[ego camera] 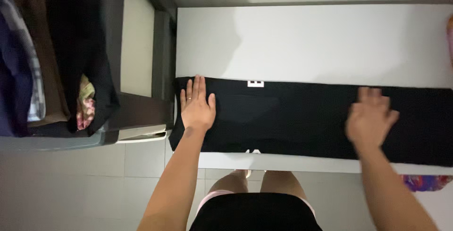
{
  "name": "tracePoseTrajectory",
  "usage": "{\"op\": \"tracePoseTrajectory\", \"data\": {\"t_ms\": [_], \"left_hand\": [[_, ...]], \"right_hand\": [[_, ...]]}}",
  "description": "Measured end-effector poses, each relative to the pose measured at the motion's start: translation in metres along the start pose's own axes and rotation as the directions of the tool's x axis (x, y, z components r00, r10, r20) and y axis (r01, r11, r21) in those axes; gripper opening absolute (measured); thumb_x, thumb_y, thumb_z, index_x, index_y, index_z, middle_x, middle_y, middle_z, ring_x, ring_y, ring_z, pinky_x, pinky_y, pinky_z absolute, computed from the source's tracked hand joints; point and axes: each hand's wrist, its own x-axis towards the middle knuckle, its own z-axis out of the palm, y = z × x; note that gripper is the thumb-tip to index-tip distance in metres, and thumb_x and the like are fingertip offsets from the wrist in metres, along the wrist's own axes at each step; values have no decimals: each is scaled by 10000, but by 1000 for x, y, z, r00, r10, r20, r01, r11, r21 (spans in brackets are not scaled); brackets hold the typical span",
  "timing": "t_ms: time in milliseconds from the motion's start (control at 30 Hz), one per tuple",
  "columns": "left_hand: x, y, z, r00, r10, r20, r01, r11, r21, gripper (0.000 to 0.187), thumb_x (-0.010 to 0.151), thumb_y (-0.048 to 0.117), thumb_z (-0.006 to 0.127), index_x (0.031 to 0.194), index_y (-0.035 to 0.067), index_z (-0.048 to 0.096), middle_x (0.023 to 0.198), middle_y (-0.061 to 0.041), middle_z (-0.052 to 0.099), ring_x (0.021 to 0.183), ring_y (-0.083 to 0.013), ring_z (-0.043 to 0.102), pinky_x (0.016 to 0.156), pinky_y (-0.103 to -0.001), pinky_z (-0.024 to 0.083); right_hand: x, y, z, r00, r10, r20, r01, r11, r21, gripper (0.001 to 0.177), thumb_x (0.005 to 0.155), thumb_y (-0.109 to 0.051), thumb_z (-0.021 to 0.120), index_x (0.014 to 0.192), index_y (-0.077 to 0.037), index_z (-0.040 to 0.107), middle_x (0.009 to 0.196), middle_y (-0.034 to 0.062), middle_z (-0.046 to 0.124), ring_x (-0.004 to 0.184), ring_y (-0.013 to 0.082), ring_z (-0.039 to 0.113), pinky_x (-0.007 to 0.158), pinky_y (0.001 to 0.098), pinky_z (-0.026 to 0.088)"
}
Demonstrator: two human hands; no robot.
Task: The person folds a black sleeveless shirt by hand on a white table and places it on a stack of clothes in a drawer.
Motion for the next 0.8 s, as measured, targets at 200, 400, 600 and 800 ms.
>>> {"op": "tracePoseTrajectory", "data": {"t_ms": [200, 400, 600, 800], "left_hand": [[-17, 77, 1, 997, 51, -54, -47, 996, 76, 647, 1022, 346, 462, 1603, 87, 347, 1660, -83, 341, 1550, -336, 251, 1254, -557, 175], [-38, 114, 4, 986, 134, 97, -140, 989, 56, 667, 984, 463, 434, 1581, 198, 297, 1647, -29, 283, 1524, -294, 191, 1195, -631, 114], [-30, 103, 12, 995, 82, 49, -89, 984, 152, 689, 1000, 519, 369, 1604, 207, 257, 1668, -20, 244, 1538, -302, 157, 1213, -603, 90], [-32, 100, 23, 997, 70, -7, -68, 979, 192, 665, 1009, 500, 366, 1596, 204, 264, 1654, -34, 248, 1528, -300, 159, 1200, -616, 101]], "right_hand": [[-14, -77, -3, 1000, 6, 11, -2, 951, -310, 696, 1045, -428, 403, 1594, -5, 342, 1613, 257, 346, 1463, 419, 326, 1119, 668, 279], [-35, -152, -30, 864, -489, 121, 485, 872, 56, 601, 1011, -389, 447, 1554, -135, 410, 1614, 100, 400, 1487, 329, 335, 1203, 588, 233], [10, 53, -18, 976, -192, -99, 188, 981, -50, 569, 1048, -328, 375, 1597, -180, 406, 1654, 154, 339, 1488, 377, 297, 1165, 624, 204], [28, 146, -12, 975, 194, -109, -198, 980, -28, 596, 1077, -314, 396, 1636, -107, 376, 1686, 197, 300, 1547, 424, 256, 1207, 690, 159]]}}
